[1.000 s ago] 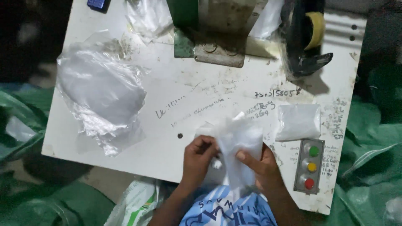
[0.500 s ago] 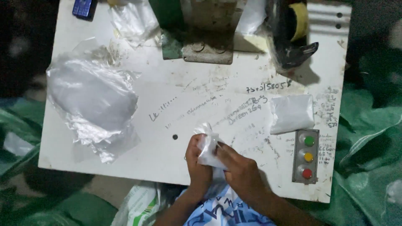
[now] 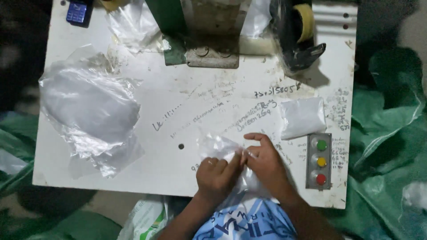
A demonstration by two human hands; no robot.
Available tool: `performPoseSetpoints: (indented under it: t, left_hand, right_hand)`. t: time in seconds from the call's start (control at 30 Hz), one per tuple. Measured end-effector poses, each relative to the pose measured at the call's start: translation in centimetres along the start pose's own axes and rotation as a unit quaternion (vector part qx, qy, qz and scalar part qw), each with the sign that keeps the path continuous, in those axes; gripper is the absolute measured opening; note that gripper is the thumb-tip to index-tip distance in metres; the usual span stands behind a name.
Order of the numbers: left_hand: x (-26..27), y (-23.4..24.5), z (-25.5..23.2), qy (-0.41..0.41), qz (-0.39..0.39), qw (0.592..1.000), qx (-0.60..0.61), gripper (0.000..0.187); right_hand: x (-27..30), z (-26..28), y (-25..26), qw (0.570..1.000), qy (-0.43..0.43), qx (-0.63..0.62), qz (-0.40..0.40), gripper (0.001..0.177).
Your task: The person is organizing small plastic bags by picking them up from a pile, folding them, and stacking them neatly on a work table near a machine.
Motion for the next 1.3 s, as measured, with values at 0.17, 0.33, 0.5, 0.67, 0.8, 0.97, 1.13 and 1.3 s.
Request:
performPoseSetpoints:
  t: [0.17,0.33,0.5,0.67,0.8,0.97,1.13,1.3]
  left_hand:
    - [-0.9,-0.3,1.4,0.166,0.019,0.973,0.162,0.016]
    - [-0.9,0.6,-3.1,0.103,0.171,0.967,0.16,0.032]
    - [0.1,-0.5,-0.1,0.165,0.087,0.981,0.05,0.013]
    - [3.0,-4.8,1.6,0.089,0.254,0.963,-0.017,0.055]
    - [4.0,-6.6,2.2,0.044,0.462,0.881,-0.09,0.074]
    - [4.4,-5.7,1.9,0.074,0.4,0.911,-0.066,0.061]
    - [4.0,-4.1,1.9,0.059,0.297,0.948,-0.101,0.06]
    - [4.8,-1.9,1.6,0.04,0.276,0.954,-0.112,0.056]
  right_hand:
    - [0.7,-2.5,-1.9,0.984,0.038,-0.117,0.13,0.048]
    - [-0.7,-6.8,0.0,0.984,-0.055,0.147,0.085,0.039]
    - [-2.5,-1.2,2.7,0.995,0.086,0.051,-0.025,0.052]
    - [0.6,-2.0,-1.8,0.787,0.532,0.299,-0.092,0.054]
    - [-1.1,-5.6,-6.0,0.692,0.65,0.297,0.1,0.049]
    - [-8.3,-0.7,0.9,0.699,0.464,0.543,-0.038,0.06]
    - [-4.7,-1.9,-1.6,0.77,0.456,0.443,0.058,0.076]
    - [-8.6,-2.6,-0.4,0.727,0.393,0.561,0.055,0.068]
Point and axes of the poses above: each hand's wrist, its own x-axis away from the middle knuckle, its own y-axis out of the back of the hand, z = x × y, the point moved 5 cm from there along -x, towards the middle knuckle, and after that the axes turned 2 degrees about y, right-handed, at the moved point
